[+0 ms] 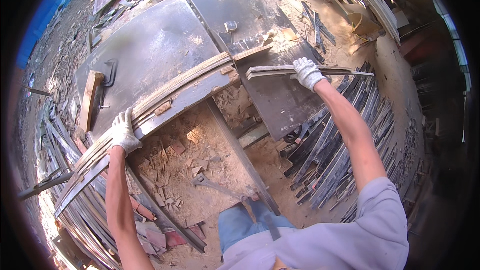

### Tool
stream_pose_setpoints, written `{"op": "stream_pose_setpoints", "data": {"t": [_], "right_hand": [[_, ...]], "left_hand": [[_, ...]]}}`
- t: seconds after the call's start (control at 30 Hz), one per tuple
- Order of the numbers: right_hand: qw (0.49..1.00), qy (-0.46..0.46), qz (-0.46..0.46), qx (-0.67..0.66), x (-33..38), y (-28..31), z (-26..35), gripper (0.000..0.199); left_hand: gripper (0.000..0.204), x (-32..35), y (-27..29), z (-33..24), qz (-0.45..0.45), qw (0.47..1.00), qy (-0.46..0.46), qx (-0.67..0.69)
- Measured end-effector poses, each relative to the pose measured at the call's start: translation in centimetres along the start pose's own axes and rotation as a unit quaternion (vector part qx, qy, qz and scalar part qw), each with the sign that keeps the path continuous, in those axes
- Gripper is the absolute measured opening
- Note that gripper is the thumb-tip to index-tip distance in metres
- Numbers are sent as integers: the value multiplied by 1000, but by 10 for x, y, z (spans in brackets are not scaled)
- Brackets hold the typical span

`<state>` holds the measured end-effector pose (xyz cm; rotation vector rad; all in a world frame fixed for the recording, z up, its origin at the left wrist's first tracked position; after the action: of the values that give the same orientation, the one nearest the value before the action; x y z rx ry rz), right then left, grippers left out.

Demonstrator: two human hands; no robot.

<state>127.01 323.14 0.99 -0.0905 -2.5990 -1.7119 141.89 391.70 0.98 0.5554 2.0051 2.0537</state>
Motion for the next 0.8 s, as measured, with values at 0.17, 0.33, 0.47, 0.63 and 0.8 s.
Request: {"op": "stream_pose_setpoints", "data": {"t": [0.17,0.33,0.47,0.63,0.8], "right_hand": [[990,91,-88,-62,63,46,-17,33],[967,162,-132,-143,80,133,21,33],[944,199,-184,-186,87,145,78,29],[942,264,-80,-190,113,184,232,29],[893,397,-42,-206,152,198,404,24]], "left_hand": [[119,14,5,-17,30,999,-4,20],[119,89,-16,-38,19,999,-16,32],[118,160,-50,-79,21,998,-42,51],[110,278,-92,-111,9,997,-49,51],[102,368,-136,-135,5,997,-53,51]]}}
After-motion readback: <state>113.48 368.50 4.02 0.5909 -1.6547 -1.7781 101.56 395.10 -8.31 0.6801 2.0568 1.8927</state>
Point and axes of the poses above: each hand's wrist, its own x-axis away from the middle knuckle, its own y-axis out of the back of the hand, z = x × y, the point moved 2 cm from there along -x, towards the middle knuckle, and after that the axes turned 4 degrees about z, right-handed, at the moved point
